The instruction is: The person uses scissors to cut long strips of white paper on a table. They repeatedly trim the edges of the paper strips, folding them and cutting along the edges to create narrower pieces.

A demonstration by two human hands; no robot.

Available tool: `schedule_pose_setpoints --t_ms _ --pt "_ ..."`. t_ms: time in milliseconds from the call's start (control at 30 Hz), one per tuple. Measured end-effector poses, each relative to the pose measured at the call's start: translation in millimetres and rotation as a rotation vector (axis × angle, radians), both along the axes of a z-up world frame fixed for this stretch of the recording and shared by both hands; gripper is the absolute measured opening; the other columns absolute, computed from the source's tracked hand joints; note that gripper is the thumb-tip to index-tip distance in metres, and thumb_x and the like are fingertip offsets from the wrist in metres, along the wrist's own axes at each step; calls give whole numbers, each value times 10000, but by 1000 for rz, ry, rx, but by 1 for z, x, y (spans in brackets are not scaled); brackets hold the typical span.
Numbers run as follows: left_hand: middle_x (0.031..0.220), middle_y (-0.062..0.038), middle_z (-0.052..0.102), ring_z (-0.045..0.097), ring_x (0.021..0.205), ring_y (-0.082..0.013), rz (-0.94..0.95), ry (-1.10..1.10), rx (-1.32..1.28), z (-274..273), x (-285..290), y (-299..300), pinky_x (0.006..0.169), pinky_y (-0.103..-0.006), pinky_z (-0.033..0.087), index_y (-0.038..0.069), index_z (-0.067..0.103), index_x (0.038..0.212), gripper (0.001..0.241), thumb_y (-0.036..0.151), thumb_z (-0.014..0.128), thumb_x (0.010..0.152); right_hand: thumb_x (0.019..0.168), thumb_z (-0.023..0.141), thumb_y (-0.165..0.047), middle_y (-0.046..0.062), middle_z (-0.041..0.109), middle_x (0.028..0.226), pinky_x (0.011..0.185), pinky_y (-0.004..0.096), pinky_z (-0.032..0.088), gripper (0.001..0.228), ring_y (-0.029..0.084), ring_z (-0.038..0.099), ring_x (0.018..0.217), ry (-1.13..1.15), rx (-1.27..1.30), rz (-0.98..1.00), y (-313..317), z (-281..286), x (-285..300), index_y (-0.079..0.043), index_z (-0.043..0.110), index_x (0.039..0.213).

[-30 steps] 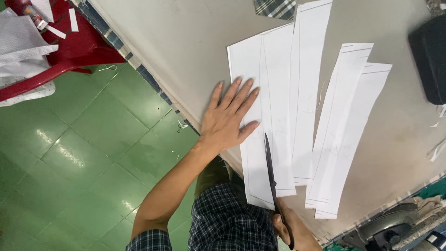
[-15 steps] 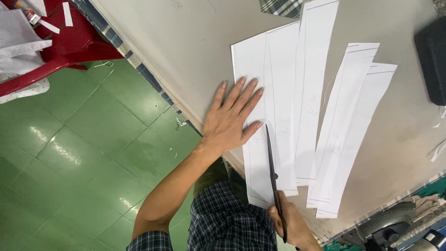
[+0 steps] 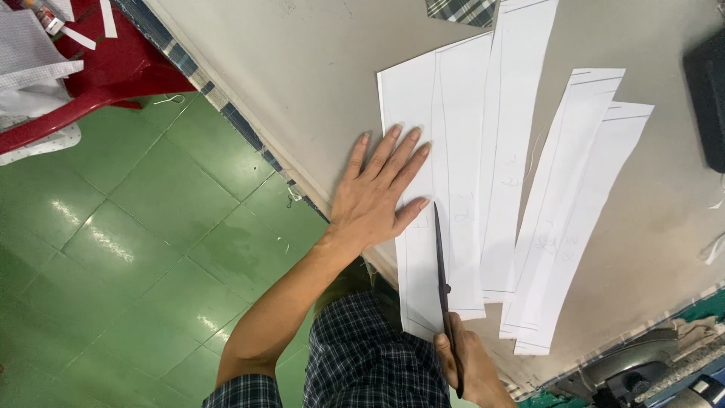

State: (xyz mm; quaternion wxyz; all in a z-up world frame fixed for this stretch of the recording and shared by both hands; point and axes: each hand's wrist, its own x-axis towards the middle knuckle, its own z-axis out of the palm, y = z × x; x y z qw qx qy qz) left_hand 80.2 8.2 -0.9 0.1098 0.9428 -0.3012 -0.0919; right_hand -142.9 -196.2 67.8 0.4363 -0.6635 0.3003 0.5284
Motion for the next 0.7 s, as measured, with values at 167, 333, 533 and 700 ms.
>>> schedule_pose_setpoints --t_ms 167,333,533,700 --pt "1716 -60 225 173 1584 -272 -3 -25 -6 0 1 1 1286 -536 103 171 292 1663 713 605 278 1097 1073 188 -547 62 473 397 472 327 388 721 152 412 355 168 -69 -101 11 11 18 -69 493 628" --pt "1716 -58 221 168 1584 -266 0 -22 -12 1 1 1 1288 -532 99 173 301 1663 711 608 287 1100 960 405 -590 -4 509 461 408 302 331 533 104 402 386 25 -68 63 2 -7 -7 -89 582 989" --pt "1717 -57 213 165 1585 -262 -4 -1 -2 2 3 0 1287 -531 112 173 284 1663 714 607 262 1097 935 345 -654 -12 531 574 492 357 342 587 132 449 500 -53 -144 268 -8 -30 -36 -128 581 1045" --pt "1709 -53 246 188 1579 -262 8 -26 -25 1 3 0 1287 -527 124 171 321 1652 679 573 293 1105 1031 421 -545 -28 319 531 438 328 219 498 100 256 440 31 110 -99 -2 12 13 -85 479 851"
